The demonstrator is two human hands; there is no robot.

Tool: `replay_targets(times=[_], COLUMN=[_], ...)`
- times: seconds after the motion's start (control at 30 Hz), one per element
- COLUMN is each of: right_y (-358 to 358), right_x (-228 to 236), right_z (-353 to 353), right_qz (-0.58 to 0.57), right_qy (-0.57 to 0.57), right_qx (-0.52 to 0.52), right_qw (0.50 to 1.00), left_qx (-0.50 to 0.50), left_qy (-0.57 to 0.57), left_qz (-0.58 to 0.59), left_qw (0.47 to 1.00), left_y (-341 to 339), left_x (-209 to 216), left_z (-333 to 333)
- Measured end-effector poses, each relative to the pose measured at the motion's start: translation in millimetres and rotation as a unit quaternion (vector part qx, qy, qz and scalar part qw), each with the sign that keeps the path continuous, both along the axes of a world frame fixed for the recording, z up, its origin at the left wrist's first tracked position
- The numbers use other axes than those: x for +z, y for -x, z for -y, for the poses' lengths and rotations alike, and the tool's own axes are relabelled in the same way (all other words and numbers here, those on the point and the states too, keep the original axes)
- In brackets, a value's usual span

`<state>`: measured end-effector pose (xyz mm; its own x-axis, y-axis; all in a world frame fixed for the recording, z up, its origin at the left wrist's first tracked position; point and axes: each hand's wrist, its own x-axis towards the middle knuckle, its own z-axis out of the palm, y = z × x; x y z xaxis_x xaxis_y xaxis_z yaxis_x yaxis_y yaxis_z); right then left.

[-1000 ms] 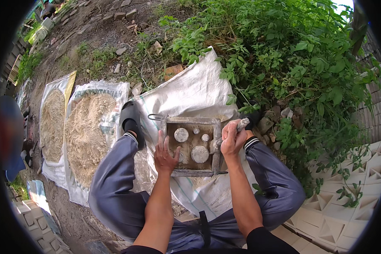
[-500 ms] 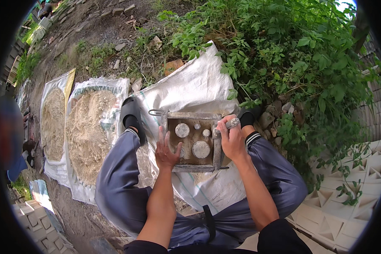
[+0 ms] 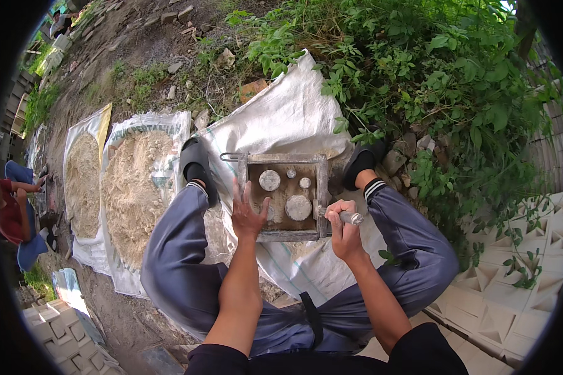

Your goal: The person uses a metal rod to tamp down material inside a square mold, ensuring it is packed evenly before smoothing the surface by hand and with the tool.

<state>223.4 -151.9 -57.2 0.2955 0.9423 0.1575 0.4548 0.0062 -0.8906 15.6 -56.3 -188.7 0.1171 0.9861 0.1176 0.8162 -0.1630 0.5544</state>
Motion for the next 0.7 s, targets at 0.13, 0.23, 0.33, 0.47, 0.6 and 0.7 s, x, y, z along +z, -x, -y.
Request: replay_targets(times=[0.13, 0.23, 0.33, 0.47, 0.6, 0.7], right_y=[10, 11, 9, 18, 20, 21], right_x=[49, 22, 10, 26, 10, 22], right_z=[-20, 8, 10, 8, 20, 13], right_qz=[0.111, -0.045, -0.036, 0.004, -0.085, 0.064], right_qy=[0.026, -0.074, 0.014, 0.024, 0.01, 0.076], right_qx=[0.033, 0.003, -0.002, -0.009, -0.006, 0.027], right_qw=[0.993, 0.996, 0.999, 1.0, 0.996, 0.995], left_qx=[0.013, 0.005, 0.006, 0.004, 0.011, 0.018], left_qy=[0.028, 0.02, 0.018, 0.004, 0.03, 0.031], left_qz=[-0.005, 0.005, 0.007, -0.008, 0.008, 0.004], left_qw=[1.0, 1.0, 1.0, 1.0, 0.999, 0.999], left_y=[4, 1, 1, 6, 2, 6], left_x=[4, 5, -1, -7, 1, 0], left_z=[2, 3, -1, 0, 3, 3])
